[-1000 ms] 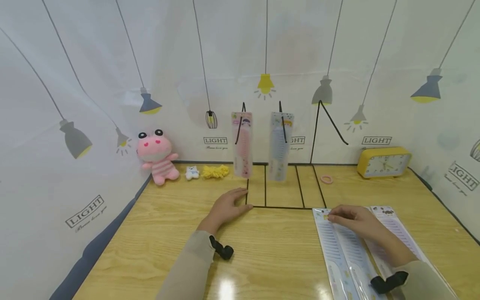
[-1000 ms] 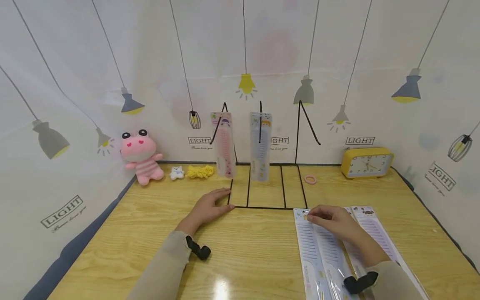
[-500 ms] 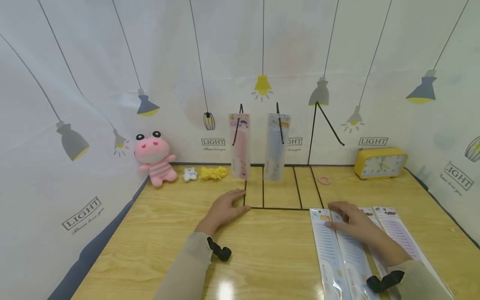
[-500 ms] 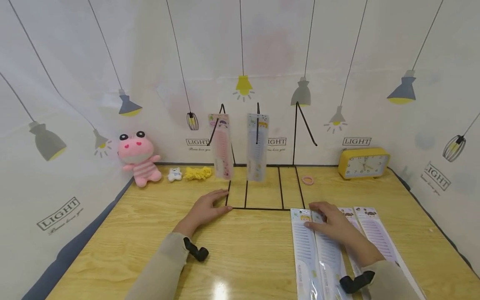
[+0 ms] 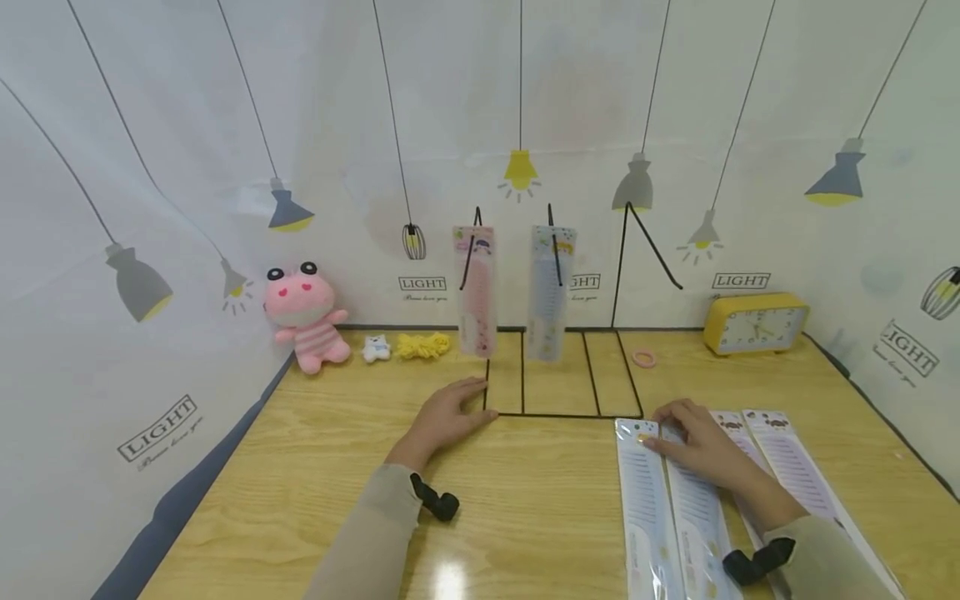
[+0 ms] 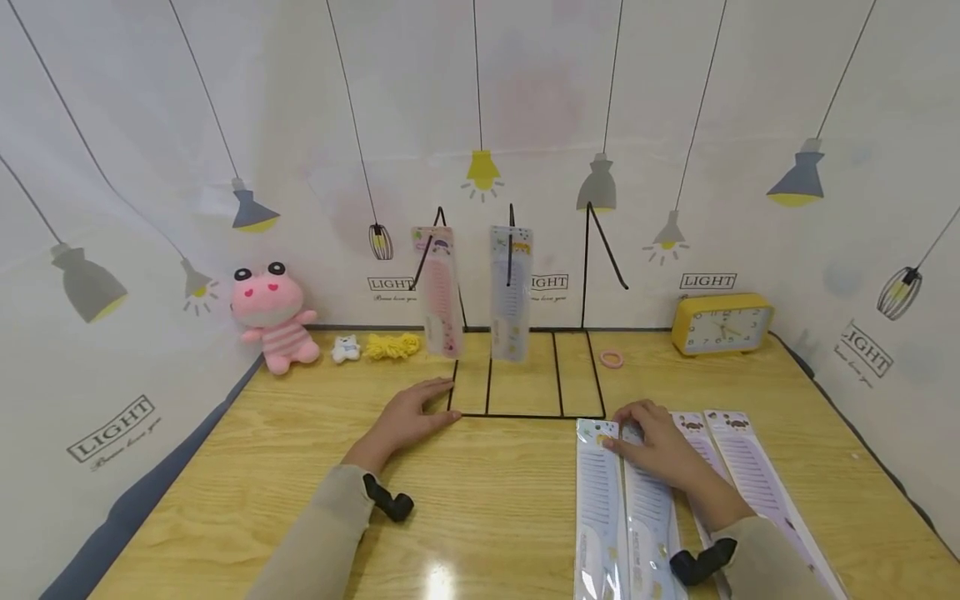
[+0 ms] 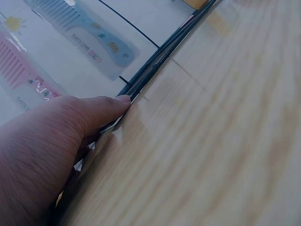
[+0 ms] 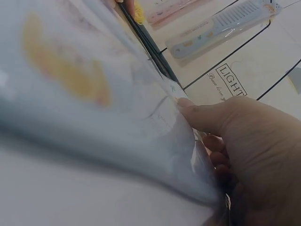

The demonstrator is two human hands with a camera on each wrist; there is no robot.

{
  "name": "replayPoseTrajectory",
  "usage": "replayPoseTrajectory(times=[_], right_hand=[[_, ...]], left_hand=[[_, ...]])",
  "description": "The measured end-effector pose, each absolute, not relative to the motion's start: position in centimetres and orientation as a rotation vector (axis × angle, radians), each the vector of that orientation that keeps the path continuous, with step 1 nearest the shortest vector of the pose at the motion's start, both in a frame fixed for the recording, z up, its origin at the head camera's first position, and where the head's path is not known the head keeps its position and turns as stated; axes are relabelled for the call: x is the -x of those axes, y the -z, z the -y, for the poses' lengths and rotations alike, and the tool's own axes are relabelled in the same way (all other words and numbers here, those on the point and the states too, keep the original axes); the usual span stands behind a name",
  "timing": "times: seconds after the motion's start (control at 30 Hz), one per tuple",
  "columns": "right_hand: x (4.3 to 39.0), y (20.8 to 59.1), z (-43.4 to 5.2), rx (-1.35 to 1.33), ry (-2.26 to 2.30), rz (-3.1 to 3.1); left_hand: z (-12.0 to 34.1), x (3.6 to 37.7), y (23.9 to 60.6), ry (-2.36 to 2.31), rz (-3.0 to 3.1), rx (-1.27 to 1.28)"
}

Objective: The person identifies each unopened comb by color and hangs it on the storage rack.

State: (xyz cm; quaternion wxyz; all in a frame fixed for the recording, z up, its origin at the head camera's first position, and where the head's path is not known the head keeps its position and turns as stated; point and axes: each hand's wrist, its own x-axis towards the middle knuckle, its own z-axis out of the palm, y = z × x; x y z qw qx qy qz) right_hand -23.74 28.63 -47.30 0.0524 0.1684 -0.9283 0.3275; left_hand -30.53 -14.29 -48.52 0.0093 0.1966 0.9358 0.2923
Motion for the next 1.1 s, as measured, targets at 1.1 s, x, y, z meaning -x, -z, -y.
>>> replayPoseTrajectory(times=[1.1], right_hand=[[23.8, 46.2, -28.7, 0.089, -2.095, 2.372]], left_hand=[[14.2, 30.6, 48.6, -0.956, -2.912, -0.615]])
